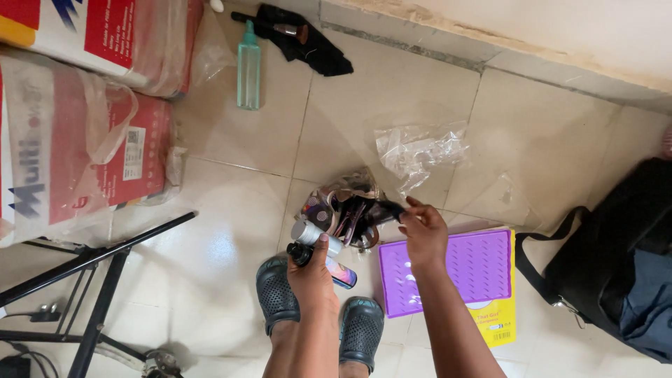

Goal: The person gathers hair styling tools and accessories from the floor, including a curling iron, combs, and bottles, then places them into a small patterned bag. The person also picks up a spray bottle and a makeup brush before closing the bag.

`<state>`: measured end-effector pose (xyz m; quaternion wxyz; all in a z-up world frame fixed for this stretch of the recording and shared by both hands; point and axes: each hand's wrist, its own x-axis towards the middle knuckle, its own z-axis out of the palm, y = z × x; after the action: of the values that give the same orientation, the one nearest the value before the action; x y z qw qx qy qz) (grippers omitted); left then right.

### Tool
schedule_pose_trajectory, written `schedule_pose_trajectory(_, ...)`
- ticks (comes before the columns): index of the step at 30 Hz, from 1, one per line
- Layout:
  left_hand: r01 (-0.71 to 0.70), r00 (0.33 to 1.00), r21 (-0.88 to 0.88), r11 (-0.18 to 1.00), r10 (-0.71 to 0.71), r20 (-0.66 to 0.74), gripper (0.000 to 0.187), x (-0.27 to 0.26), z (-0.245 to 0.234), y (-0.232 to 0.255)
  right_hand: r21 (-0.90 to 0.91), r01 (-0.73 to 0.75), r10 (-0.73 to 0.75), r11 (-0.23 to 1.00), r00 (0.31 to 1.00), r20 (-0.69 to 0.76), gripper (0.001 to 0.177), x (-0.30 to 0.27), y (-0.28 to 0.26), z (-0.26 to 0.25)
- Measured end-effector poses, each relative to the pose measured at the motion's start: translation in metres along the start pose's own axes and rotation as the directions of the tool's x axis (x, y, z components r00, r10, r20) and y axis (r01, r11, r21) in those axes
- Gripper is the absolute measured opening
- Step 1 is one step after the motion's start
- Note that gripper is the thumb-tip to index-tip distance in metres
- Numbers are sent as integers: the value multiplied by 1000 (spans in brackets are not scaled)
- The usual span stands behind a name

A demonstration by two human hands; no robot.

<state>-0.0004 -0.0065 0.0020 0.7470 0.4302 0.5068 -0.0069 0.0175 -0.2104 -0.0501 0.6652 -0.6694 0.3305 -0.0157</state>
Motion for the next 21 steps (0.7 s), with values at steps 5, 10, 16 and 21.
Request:
schedule_pose_trajectory(5, 24, 1000, -2, 1000, -24, 20, 38, -4, 2, -11, 404, -430, 415, 808, 901, 128, 7, -31, -6, -30)
schedule_pose_trajectory(10, 7, 999, -3, 1000, -7, 44, 38, -4, -3, -19, 354, -813, 839, 462, 530, 124, 40, -41, 13, -12)
schedule_pose_trajectory(16, 52, 998, 65, 997, -53, 24, 39, -7, -5, -20, 121, -944, 876, 307, 330, 351, 28, -44, 44, 5)
schedule_pose_trajectory(21, 86, 982, 103, 991, -102, 162, 42, -9, -6, -18, -31, -830, 791, 558, 519, 324, 6, -54, 37, 8)
